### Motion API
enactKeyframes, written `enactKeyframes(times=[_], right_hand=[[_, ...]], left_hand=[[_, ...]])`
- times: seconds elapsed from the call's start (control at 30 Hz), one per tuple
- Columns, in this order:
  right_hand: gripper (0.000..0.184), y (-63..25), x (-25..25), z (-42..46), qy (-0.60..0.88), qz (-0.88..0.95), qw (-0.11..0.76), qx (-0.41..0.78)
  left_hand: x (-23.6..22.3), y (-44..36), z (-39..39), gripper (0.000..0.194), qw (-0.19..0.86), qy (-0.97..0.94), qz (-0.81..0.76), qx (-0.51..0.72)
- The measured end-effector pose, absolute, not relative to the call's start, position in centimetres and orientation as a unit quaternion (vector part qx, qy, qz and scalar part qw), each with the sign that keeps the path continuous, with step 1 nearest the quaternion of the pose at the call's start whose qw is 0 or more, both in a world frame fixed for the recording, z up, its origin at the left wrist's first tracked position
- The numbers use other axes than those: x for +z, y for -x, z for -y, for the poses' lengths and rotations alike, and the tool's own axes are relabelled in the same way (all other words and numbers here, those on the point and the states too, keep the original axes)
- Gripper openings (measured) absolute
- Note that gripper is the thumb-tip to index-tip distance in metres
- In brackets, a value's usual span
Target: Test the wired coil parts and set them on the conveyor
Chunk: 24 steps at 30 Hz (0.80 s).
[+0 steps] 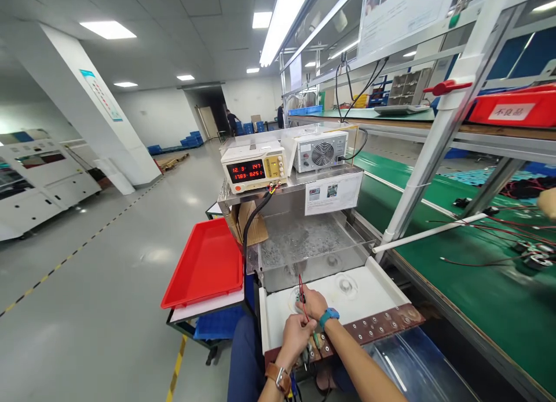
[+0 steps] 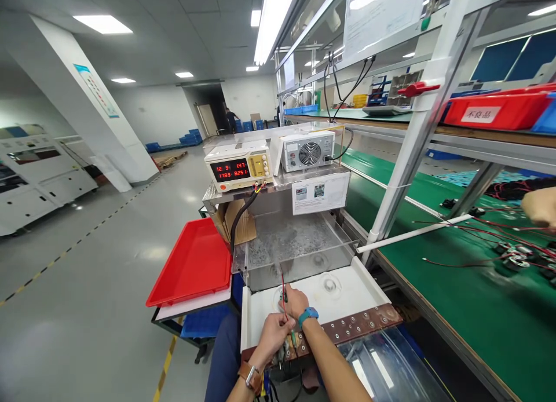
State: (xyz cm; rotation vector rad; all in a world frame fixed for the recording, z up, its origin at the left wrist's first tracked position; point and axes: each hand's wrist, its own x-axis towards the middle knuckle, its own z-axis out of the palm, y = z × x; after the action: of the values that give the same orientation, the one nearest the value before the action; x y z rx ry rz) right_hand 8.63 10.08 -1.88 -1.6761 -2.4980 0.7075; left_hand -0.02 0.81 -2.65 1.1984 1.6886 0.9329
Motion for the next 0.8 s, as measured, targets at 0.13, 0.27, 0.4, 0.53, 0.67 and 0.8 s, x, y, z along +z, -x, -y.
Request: enactKeyframes(times=[0.13, 0.27, 0.4, 0.53, 0.67, 0.8], right_hand=[[0.033, -8.6, -2.1, -10.3, 0.547, 0.805, 0.031, 0.227], [0.034, -8.5, -2.0, -10.4, 0.551, 0.804, 0.045, 0.219], [0.027, -8.4, -1.1, -10.5, 0.575, 0.774, 0.135, 0.229], [0.023, -10.5, 0.1, -11.4, 0.642, 0.608, 0.376, 0.276], [0.035, -19.4, 2.4, -12.2, 0.613, 0.414, 0.61, 0.283], [0.044, -33.5, 5.0, -11.6, 0.679, 0.286, 0.653, 0.175]], left_hand=[[-2.7, 0.0, -0.8, 0.045, 0.419, -0.472, -0.676, 0.381], [-2.4, 0.0, -1.1, 0.054, 0.417, -0.476, -0.672, 0.383], [-1.6, 0.3, -1.6, 0.065, 0.416, -0.491, -0.663, 0.383], [-1.0, 0.7, -1.9, 0.07, 0.42, -0.44, -0.671, 0.424], [-1.0, 1.3, -2.5, 0.079, 0.463, -0.367, -0.687, 0.422], [-1.8, 1.5, -3.4, 0.07, 0.486, -0.355, -0.689, 0.405]])
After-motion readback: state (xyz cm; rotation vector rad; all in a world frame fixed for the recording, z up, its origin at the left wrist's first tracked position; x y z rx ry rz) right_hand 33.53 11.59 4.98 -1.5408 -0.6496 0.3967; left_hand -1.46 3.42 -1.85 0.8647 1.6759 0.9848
